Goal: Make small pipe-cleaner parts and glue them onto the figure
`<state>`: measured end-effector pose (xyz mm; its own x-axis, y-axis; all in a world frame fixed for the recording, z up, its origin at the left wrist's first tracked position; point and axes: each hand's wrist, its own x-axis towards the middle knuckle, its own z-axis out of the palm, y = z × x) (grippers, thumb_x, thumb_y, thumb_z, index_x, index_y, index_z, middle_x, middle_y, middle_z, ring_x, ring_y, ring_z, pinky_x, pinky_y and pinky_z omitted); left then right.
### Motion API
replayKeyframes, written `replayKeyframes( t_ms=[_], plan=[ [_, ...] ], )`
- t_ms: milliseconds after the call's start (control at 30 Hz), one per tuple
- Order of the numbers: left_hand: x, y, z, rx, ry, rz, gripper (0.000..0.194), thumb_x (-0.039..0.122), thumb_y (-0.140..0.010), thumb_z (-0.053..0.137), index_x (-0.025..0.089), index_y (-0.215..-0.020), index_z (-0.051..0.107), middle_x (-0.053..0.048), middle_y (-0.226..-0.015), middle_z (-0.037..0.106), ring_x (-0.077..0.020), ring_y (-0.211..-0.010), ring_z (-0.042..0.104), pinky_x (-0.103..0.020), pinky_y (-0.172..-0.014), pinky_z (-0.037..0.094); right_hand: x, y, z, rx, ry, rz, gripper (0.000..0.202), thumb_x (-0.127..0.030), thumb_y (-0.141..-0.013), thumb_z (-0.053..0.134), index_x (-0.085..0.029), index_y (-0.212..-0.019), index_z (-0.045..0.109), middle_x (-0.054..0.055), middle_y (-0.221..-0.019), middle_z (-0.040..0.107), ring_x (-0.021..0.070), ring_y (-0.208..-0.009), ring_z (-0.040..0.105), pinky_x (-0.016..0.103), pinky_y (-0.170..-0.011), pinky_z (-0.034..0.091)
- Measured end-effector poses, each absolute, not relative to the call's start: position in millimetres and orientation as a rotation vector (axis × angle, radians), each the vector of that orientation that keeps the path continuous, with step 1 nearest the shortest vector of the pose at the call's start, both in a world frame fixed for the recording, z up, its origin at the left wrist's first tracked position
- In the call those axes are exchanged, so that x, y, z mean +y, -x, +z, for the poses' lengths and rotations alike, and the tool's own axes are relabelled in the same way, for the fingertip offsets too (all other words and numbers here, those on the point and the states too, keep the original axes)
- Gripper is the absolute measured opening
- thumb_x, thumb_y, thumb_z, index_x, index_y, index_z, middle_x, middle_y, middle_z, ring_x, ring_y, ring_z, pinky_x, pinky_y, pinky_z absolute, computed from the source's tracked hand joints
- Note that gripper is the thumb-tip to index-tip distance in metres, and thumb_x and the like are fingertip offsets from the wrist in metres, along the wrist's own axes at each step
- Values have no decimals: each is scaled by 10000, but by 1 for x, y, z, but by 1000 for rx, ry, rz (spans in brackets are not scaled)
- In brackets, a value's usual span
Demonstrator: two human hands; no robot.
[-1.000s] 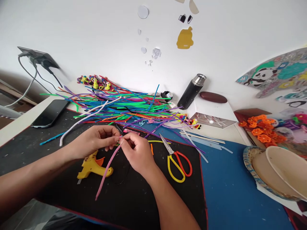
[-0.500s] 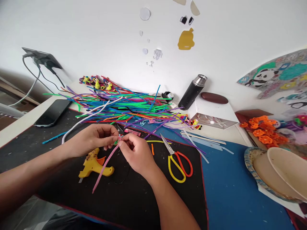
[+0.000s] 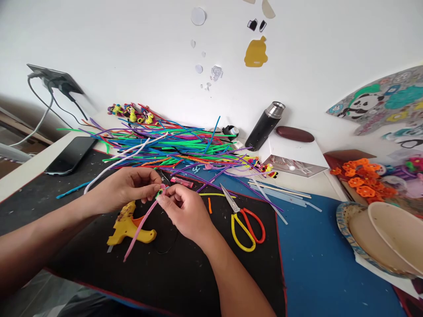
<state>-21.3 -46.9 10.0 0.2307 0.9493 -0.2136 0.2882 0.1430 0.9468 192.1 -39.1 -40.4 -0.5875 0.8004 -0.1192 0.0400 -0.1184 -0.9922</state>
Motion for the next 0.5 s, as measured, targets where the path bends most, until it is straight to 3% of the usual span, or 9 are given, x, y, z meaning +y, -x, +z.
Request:
replayKeyframes(
  t_ms=[200, 500],
  plan=[
    [-48, 17, 8, 1290, -1356, 806, 391, 537, -890, 821, 173, -821, 695, 27, -710, 632, -106, -615, 552, -197, -553, 445, -42, -187, -44, -1645, 950, 1693, 329, -537, -1021, 677, -231, -905, 637, -59, -647, 541, 129, -541, 500, 264, -550, 364],
    [-42, 18, 6, 1312, -1421, 729, 366, 528, -871, 802, 180, -830, 696, 14, -720, 641, -127, -630, 563, -219, -555, 443, -44, -188, -43, -2072, 1095, 1123, 209, -333, -1040, 570, -241, -852, 572, -31, -692, 587, 154, -611, 501, 299, -625, 290]
  ],
)
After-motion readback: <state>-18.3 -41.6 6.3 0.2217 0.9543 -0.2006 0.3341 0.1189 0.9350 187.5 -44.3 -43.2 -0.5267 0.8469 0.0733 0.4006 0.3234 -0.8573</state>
